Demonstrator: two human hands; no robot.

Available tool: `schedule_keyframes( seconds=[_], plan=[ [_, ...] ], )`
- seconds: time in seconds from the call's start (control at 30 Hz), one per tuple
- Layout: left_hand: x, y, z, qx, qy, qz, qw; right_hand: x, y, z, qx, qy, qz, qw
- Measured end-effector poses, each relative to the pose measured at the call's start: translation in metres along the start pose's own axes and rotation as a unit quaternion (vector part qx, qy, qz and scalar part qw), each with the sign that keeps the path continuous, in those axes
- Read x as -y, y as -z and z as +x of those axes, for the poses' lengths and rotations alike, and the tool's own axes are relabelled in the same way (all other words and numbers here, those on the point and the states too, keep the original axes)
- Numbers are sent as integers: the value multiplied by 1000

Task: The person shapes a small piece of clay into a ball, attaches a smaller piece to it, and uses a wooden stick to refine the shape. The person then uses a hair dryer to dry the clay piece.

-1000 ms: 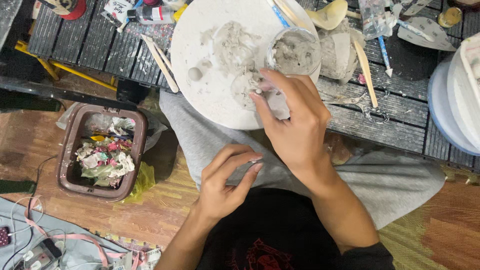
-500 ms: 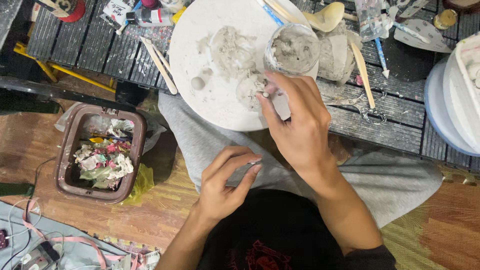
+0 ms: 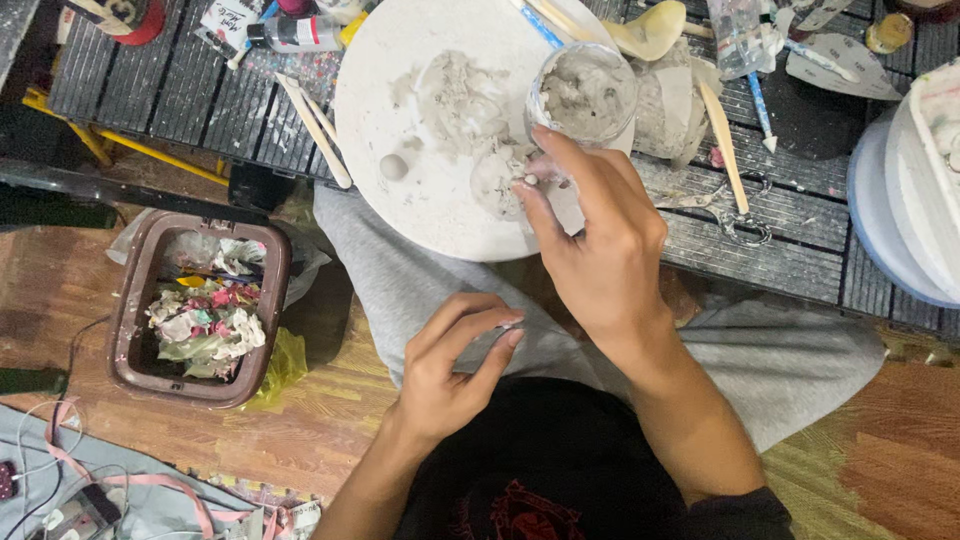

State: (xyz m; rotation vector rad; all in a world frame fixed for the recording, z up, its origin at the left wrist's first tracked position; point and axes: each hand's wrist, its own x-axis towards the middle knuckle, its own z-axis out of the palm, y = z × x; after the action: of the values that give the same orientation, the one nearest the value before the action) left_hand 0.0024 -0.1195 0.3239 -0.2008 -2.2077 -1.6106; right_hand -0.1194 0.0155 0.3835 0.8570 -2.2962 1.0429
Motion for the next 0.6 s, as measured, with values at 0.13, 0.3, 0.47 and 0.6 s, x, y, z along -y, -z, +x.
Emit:
schedule_keyframes(
  seconds=[0.13,0.3,0.47,0.6],
  plan=[
    [0,2,0,-2,8,-12,1000,0,0,-1,-5,2,-2,1000],
    [-1,2,0,-2,9,-3,1000,-2,-1,-3,-12,4,-3,1000],
    [1,1,0,0,5,1,1000,-5,3,-7,-19,-8,47,999],
    [3,0,-1,3,2,-7,1000,-13,10,-20,-24,-101,179,978]
  ],
)
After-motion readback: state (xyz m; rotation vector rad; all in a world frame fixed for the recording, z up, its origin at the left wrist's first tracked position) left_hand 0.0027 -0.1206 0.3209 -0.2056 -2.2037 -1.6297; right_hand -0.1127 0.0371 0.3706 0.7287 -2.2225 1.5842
